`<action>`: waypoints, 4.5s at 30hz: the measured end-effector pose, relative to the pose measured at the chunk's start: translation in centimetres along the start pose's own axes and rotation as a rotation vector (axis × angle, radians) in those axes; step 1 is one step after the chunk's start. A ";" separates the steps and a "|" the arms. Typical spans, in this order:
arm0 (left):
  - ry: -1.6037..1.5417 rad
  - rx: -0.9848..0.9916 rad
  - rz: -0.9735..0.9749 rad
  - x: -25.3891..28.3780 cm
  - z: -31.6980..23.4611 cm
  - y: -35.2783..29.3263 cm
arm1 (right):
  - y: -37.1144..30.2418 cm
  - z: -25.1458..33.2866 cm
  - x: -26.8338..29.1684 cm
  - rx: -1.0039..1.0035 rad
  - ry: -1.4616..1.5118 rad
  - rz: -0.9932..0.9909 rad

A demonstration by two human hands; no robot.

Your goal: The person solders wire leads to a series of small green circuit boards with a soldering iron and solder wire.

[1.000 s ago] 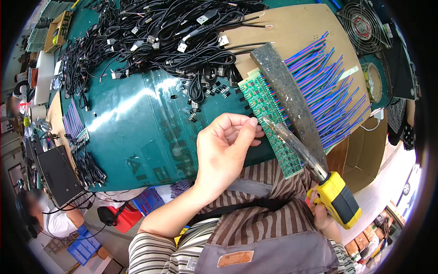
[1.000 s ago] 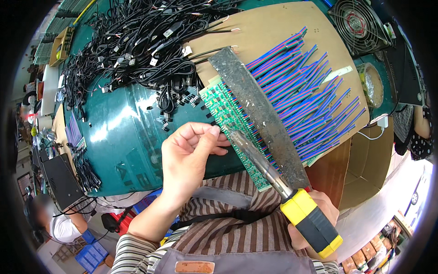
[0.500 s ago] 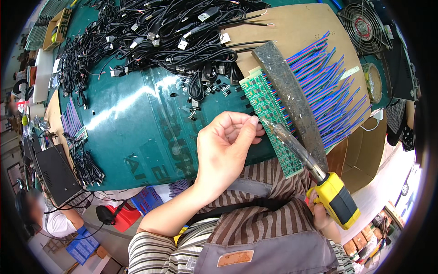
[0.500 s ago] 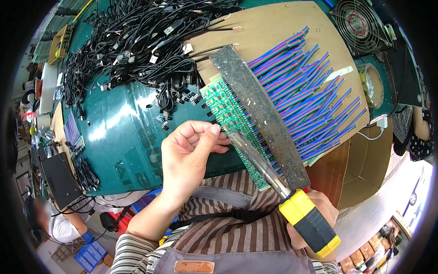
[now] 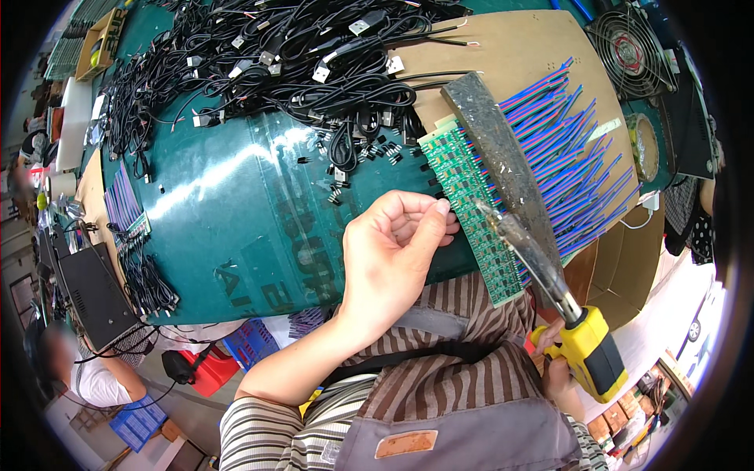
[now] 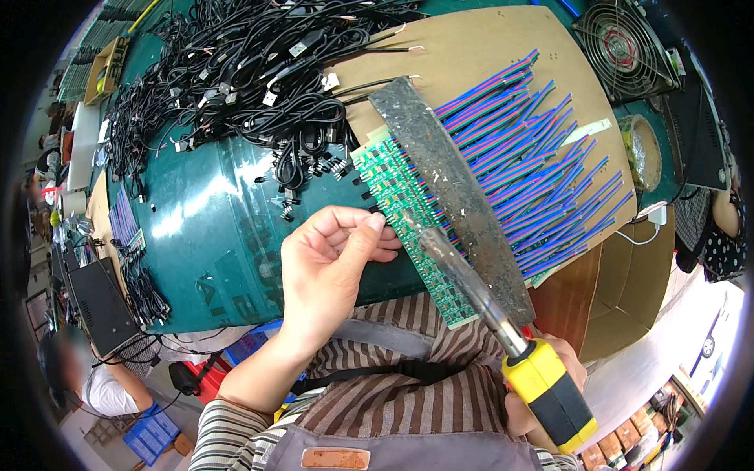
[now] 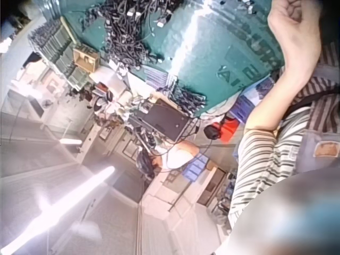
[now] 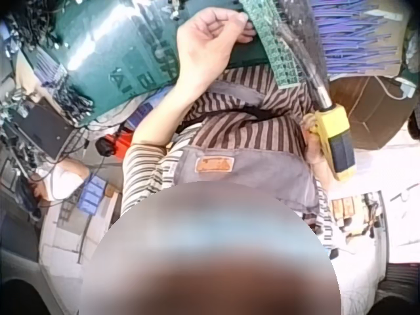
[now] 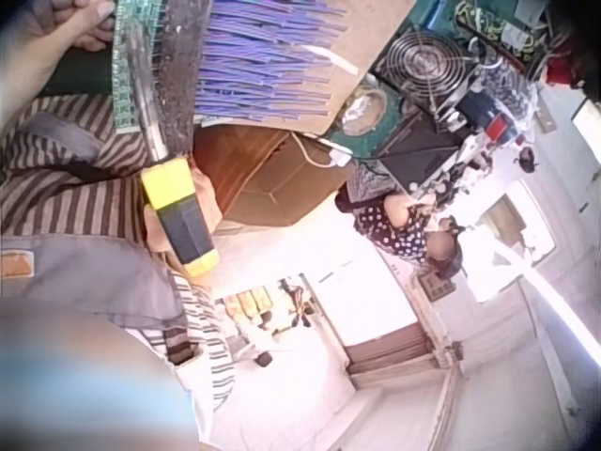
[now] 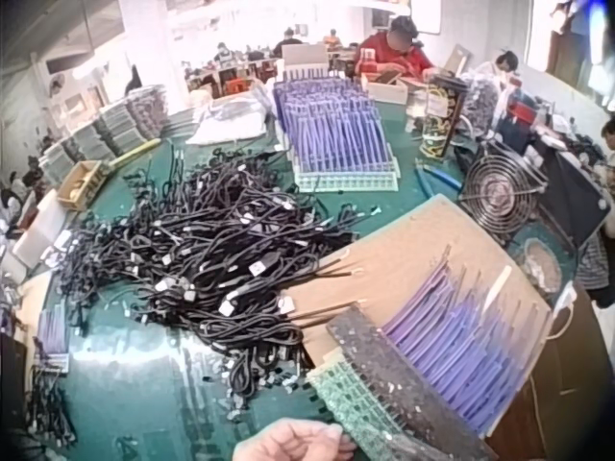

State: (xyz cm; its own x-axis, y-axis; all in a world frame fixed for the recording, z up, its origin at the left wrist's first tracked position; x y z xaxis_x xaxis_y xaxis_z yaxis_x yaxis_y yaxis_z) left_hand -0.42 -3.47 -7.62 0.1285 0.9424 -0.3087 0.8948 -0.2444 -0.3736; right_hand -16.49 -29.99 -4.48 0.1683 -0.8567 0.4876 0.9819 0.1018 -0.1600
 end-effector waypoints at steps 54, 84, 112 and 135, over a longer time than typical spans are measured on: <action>0.065 0.199 0.015 0.9 -1.0 -0.5 | 0.8 -0.8 -0.6 0.012 0.006 0.015; 0.065 0.179 -0.073 0.0 -0.9 -0.6 | -1.1 -2.1 -0.9 -0.012 0.053 0.034; 0.926 0.001 -0.460 7.2 -5.6 -0.7 | 1.8 0.2 -0.9 -0.064 0.075 -0.009; 1.000 0.084 -0.439 6.9 -6.8 -1.7 | 1.9 0.5 -0.8 0.063 0.048 -0.037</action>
State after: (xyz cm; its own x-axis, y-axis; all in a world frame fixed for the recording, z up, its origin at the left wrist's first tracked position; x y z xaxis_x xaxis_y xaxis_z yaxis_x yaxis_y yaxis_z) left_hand 1.83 4.96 -3.17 0.1285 0.7011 0.7014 0.9203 0.1791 -0.3477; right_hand -14.73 -28.83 -4.73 0.1289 -0.8836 0.4502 0.9911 0.0998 -0.0878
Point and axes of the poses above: each hand's wrist, its own y-axis towards the middle knuckle, its own x-axis out of the back of the hand, z = x × y, the point moved 4 cm from there along y, towards the middle knuckle, and after that the axes turned 12 degrees about z, right-handed, at the moved point
